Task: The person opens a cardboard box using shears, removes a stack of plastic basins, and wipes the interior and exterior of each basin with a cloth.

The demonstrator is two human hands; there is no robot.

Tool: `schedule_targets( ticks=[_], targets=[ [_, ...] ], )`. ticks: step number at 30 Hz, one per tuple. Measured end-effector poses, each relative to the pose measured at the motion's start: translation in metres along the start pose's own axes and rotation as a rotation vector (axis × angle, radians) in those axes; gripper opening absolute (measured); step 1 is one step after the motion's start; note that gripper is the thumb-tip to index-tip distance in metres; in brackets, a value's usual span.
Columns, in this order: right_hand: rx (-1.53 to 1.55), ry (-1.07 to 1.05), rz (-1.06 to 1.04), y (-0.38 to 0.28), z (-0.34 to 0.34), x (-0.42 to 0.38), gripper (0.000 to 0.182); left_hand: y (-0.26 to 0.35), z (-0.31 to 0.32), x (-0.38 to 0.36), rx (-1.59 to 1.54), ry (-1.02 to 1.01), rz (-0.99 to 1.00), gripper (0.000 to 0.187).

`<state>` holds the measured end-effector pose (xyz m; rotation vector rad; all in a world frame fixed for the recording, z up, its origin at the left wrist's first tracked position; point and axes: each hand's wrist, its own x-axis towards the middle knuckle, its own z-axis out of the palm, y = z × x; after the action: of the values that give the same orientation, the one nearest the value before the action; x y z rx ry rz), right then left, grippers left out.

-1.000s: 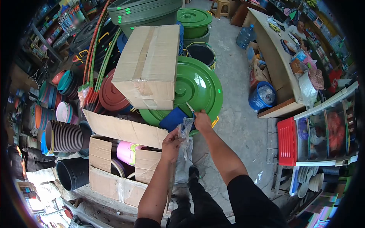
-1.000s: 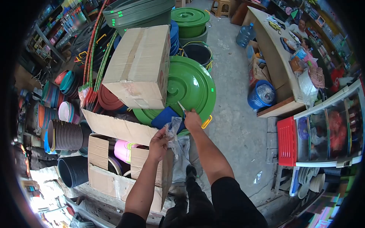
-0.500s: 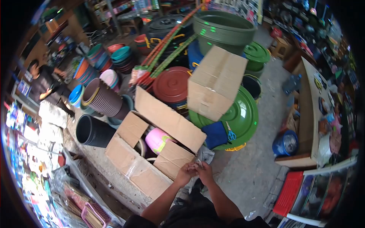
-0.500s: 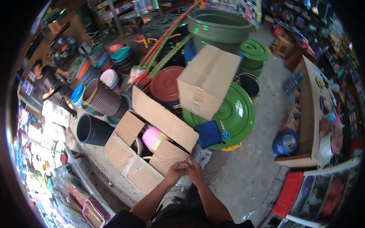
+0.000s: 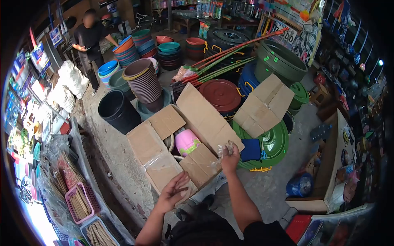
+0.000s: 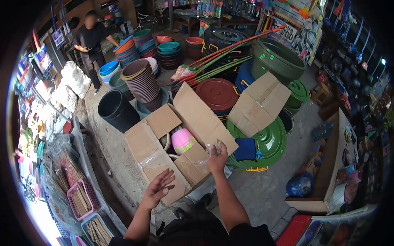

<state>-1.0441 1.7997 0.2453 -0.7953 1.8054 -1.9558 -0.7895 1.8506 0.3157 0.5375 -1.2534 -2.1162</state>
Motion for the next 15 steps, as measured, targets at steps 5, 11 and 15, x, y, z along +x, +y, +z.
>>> schedule_targets(
  ticks=[5, 11, 15],
  targets=[
    [0.261, -0.376, 0.415, -0.072, 0.031, -0.088, 0.03, -0.075, 0.016, 0.001, -0.516, 0.305, -0.048, 0.077],
    [0.007, -0.638, -0.16, -0.092, 0.039, -0.18, 0.027, -0.041, 0.008, 0.004, -0.629, 0.532, 0.143, 0.042],
    [-0.182, -0.772, -0.517, -0.081, 0.031, -0.187, 0.033, -0.077, -0.037, 0.0, -0.476, 0.614, 0.198, 0.047]
  ],
)
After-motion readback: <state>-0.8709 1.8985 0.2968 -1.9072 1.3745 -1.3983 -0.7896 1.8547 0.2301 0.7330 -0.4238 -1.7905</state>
